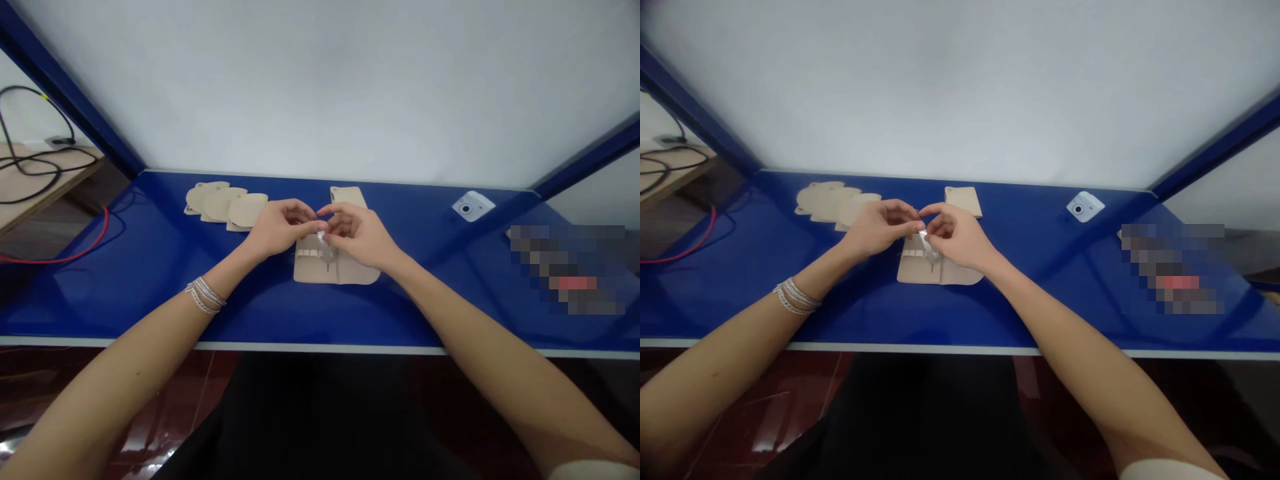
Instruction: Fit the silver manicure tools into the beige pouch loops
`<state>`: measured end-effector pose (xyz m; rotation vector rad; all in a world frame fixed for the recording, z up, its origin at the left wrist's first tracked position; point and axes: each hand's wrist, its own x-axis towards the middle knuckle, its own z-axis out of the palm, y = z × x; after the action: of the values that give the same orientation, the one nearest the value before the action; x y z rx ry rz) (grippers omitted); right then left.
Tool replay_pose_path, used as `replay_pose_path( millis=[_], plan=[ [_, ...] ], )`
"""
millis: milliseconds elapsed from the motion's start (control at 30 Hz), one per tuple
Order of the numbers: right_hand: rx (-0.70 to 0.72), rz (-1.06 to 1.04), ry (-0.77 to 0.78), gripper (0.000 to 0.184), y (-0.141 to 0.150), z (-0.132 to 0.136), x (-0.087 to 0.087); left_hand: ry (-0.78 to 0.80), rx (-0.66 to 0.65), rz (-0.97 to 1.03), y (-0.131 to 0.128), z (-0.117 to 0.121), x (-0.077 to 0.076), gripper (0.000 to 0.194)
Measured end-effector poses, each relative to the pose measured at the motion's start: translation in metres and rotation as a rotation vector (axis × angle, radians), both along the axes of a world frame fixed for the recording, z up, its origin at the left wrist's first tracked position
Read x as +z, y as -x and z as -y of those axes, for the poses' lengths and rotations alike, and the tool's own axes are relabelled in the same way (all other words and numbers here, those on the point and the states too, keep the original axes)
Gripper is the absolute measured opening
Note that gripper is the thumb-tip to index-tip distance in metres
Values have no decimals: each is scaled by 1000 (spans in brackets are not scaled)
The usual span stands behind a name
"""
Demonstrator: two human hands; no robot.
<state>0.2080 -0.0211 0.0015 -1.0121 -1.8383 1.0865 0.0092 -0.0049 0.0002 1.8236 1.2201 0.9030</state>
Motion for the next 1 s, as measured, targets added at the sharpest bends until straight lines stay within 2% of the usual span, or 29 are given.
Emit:
replay_pose_path(
  millis=[167, 267, 467, 633, 833, 1000],
  plan=[
    [-142, -64, 21, 34, -4, -9, -3, -107, -129, -383, 8, -3, 1, 61],
    [-202, -89, 61, 30, -3, -14, -9, -121, -161, -480, 7, -2, 0, 62],
    [-232, -90, 28, 29, -3, -21, -24, -163, -168, -510, 1, -2, -4, 61],
    [-202, -54, 33, 32, -2, -24, -30, -162, -177, -491, 0, 0, -3, 55],
    [-255, -32, 30, 31, 2, -23, -29, -124, -123, -474, -6, 5, -3, 57],
    [-271, -34, 52, 30, 4, -21, -24, -150, -141, -515, -7, 4, -4, 60]
  ],
)
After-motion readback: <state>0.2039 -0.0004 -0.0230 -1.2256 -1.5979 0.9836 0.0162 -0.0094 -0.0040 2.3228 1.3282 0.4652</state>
